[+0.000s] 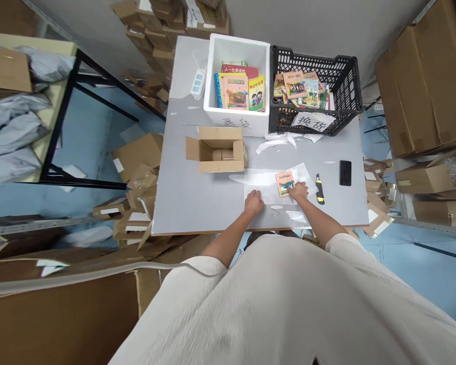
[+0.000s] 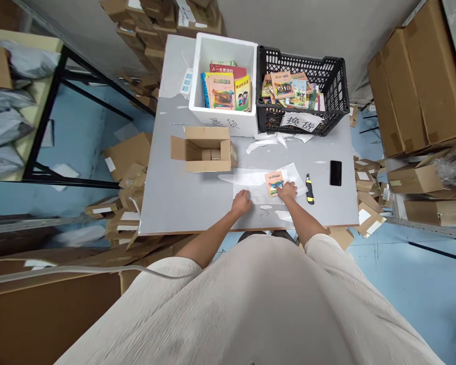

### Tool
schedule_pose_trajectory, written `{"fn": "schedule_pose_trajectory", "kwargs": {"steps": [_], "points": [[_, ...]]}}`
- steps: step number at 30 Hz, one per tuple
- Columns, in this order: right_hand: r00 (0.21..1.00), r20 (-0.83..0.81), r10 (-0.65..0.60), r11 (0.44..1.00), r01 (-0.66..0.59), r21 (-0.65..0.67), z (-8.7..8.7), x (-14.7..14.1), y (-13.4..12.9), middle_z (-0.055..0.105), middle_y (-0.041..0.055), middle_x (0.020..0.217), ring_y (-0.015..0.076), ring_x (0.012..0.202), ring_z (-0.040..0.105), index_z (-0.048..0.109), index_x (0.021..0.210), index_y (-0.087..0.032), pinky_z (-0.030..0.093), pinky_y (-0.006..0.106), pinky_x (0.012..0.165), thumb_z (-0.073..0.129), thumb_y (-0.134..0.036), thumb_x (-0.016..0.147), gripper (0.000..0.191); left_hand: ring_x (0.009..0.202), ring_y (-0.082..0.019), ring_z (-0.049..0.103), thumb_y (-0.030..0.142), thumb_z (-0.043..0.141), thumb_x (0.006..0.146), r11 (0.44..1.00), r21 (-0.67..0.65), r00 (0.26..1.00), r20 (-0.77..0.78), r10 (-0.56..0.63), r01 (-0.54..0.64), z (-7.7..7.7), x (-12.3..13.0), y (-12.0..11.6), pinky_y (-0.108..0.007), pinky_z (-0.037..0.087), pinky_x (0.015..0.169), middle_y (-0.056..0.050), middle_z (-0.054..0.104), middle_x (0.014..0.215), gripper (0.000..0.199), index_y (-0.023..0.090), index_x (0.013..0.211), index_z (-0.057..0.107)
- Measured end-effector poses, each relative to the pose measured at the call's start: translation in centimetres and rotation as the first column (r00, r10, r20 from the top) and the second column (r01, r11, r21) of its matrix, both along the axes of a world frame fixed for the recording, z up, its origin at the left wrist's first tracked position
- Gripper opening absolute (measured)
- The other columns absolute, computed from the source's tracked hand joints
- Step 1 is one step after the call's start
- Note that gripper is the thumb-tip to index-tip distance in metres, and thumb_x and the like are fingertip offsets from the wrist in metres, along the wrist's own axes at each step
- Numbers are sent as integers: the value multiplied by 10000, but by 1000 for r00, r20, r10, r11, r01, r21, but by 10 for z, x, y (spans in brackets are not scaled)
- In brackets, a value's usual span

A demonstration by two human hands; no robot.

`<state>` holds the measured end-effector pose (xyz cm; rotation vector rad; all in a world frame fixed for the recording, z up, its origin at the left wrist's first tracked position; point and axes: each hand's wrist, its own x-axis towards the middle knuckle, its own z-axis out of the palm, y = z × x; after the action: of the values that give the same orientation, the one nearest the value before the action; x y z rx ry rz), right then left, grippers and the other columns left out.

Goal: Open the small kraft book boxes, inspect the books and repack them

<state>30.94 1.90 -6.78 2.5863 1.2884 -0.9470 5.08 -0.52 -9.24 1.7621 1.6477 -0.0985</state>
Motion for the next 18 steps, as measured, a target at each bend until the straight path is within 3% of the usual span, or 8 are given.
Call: {"fn": "schedule_pose_trajectory", "kwargs": {"steps": [3,9,14,18], "points": [[998,23,-60,998,60,-7,-3,-7,4,497,227,1571,413,1441,514,686,1405,-177,518,534,1132,770,-505,1012,519,1601,-384,524,182,621,953,1000,-14,999,40,1,0,-2,3,1,-511,462,1313,-180,521,1765,658,182,1611,597],[997,34,-66,997,65,42,-8,-14,7,552,222,1499,366,1384,588,773,1094,-174,493,471,1176,755,-371,1017,213,1519,-361,617,244,619,1022,998,-59,995,102,19,-13,-1,13,1,-469,497,1269,-176,679,1605,603,186,1621,586],[990,-119,-81,986,97,134,-3,-5,7,719,137,1308,279,1185,719,709,1052,-217,556,344,1004,719,-308,1011,100,1486,-350,657,343,586,1095,997,-82,990,139,19,-7,0,29,7,-464,510,1260,-174,696,1593,568,179,1638,558],[961,-264,-82,974,133,181,1,-2,2,769,45,1066,238,1025,741,573,1013,-271,570,322,918,652,-310,1047,94,1477,-338,677,354,628,1091,996,-86,979,203,23,-6,-1,48,10,-431,528,1241,-157,710,1587,542,189,1606,590]]}}
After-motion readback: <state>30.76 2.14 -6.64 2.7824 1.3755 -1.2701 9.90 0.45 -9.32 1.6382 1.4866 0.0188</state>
